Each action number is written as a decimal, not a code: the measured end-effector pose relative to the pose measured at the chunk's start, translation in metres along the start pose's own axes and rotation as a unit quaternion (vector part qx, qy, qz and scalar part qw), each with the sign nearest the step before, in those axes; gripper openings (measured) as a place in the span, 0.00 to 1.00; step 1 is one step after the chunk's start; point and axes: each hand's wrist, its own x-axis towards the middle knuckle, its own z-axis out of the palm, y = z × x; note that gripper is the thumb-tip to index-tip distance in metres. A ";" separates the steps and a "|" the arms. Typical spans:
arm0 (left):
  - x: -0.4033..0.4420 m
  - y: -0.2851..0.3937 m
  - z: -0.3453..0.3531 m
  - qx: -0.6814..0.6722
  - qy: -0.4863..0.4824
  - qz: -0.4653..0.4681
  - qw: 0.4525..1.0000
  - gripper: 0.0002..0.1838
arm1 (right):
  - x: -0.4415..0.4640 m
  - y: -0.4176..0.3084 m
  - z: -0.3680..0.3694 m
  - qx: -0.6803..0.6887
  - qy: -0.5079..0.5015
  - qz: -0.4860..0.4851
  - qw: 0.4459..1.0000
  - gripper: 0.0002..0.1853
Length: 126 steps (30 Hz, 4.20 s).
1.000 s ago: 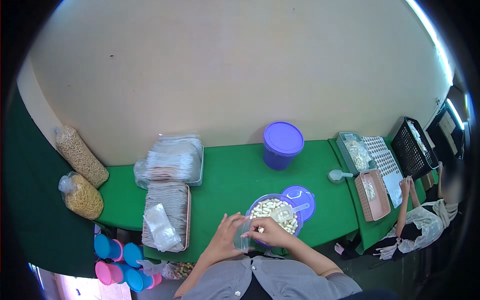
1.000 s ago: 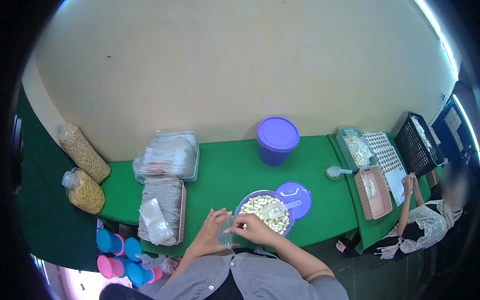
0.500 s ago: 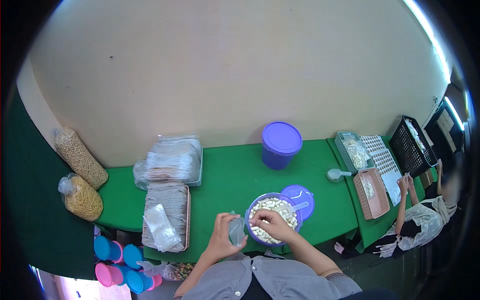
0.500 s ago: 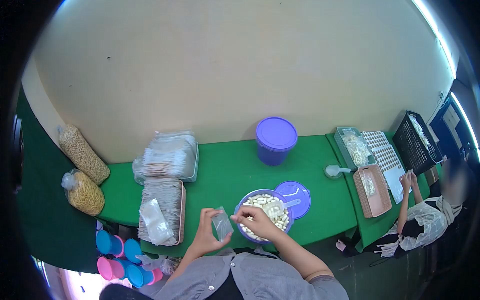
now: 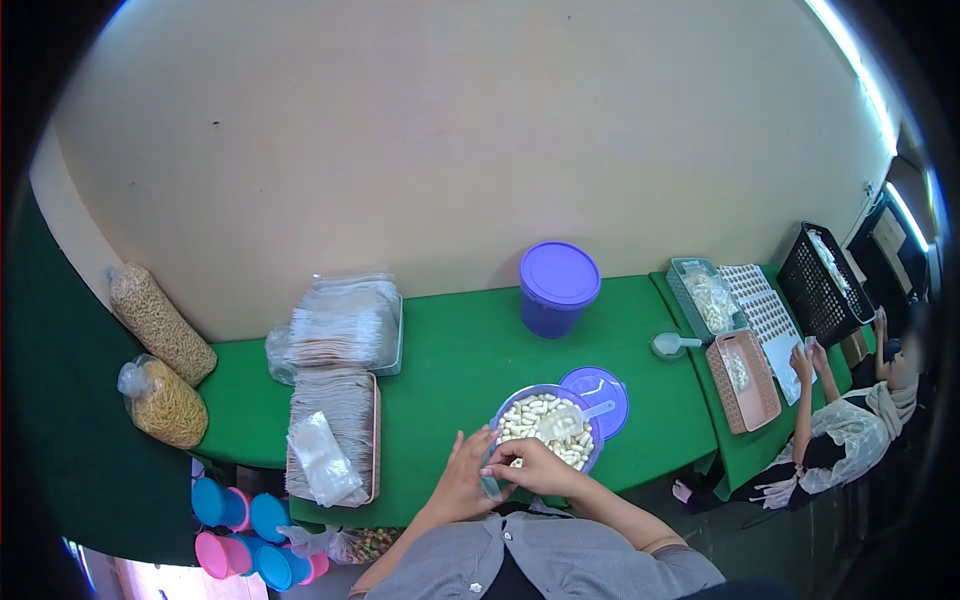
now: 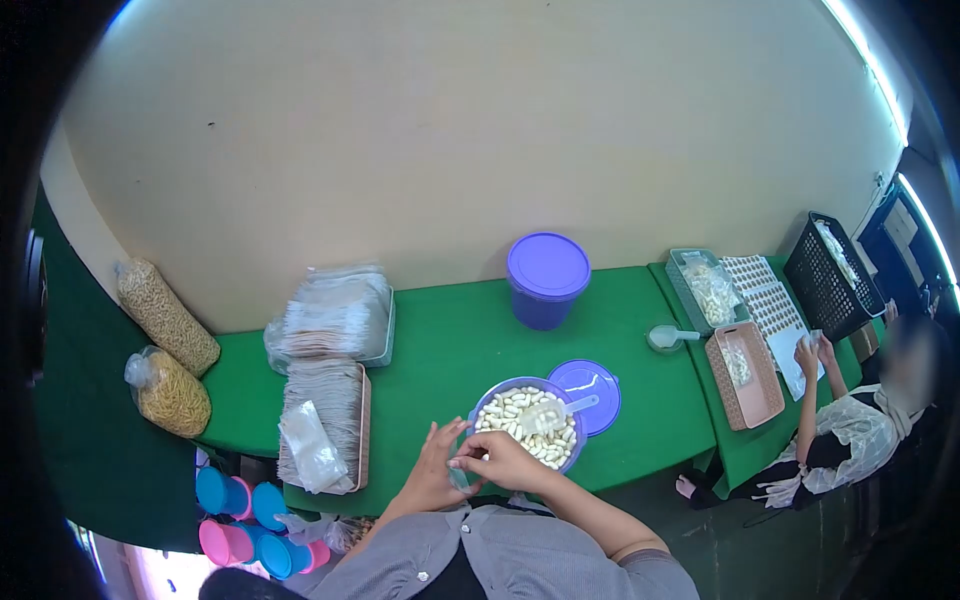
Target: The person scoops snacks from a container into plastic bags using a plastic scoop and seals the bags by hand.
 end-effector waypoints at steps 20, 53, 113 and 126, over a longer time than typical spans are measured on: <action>0.001 -0.002 0.004 -0.143 0.106 -0.125 0.976 0.42 | 0.025 0.037 0.005 0.153 -0.021 -0.063 0.986 0.11; 0.006 -0.006 0.004 -0.108 0.060 -0.110 0.986 0.41 | 0.024 0.034 0.007 0.146 -0.013 -0.050 0.988 0.10; -0.001 -0.014 0.022 -0.162 0.161 0.073 0.971 0.55 | 0.024 0.043 0.012 0.264 -0.115 -0.002 0.957 0.09; 0.003 -0.014 0.005 0.033 0.112 -0.047 0.992 0.24 | 0.012 0.020 0.011 -0.334 0.151 -0.178 0.913 0.10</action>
